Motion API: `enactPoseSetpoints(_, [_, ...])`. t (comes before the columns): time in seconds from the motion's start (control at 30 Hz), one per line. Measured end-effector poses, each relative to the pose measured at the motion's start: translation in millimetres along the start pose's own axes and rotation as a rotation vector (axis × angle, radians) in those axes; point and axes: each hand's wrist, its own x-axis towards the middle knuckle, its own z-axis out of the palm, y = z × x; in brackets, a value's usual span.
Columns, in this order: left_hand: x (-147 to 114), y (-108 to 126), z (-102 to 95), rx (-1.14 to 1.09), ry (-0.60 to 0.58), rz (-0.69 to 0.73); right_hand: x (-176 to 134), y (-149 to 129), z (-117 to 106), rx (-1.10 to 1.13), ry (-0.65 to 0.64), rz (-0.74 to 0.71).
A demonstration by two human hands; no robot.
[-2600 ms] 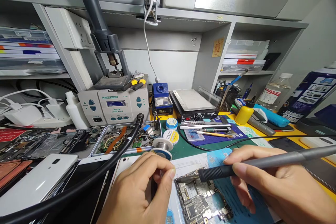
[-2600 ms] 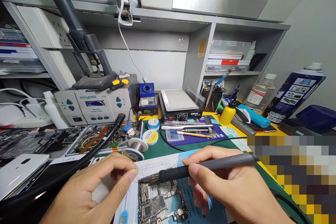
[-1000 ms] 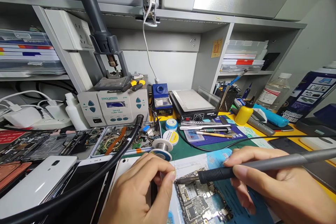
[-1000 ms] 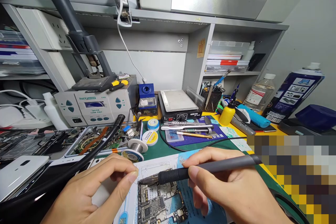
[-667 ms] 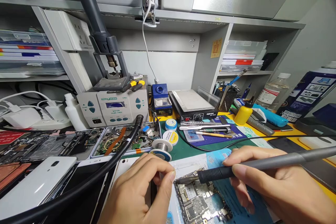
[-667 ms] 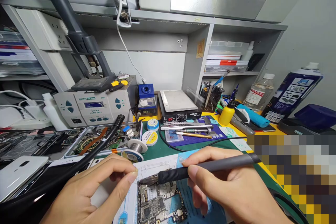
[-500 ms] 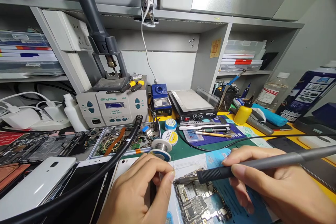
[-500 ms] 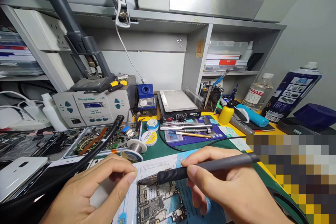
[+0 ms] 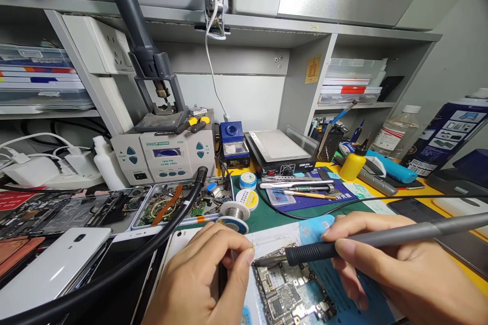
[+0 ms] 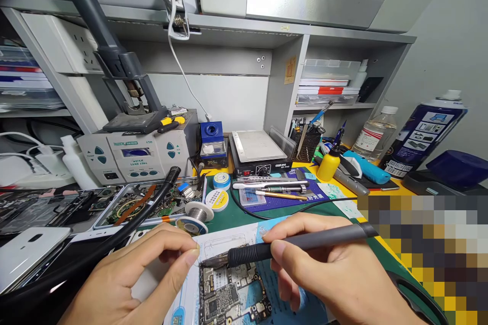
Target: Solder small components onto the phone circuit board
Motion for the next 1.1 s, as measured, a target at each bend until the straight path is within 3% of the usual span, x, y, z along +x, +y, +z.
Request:
enactPoseSetpoints(0.23, [-0.6,-1.4,0.3,-0.010,0.011,0.024,-1.8,-3.1,7.2,0.038,0.101,-0.001])
enactPoseSetpoints(0.53, [-0.9,-3.9,0.7,-0.017,0.019,0.045,0.7,2.3,0.8,0.073,0.018,0.007])
enactPoseSetpoints(1.1, [-0.6,-1.5,1.8,-0.003,0.037,0.038,-0.3,-0.8,1.2,0.021,0.017,0.006])
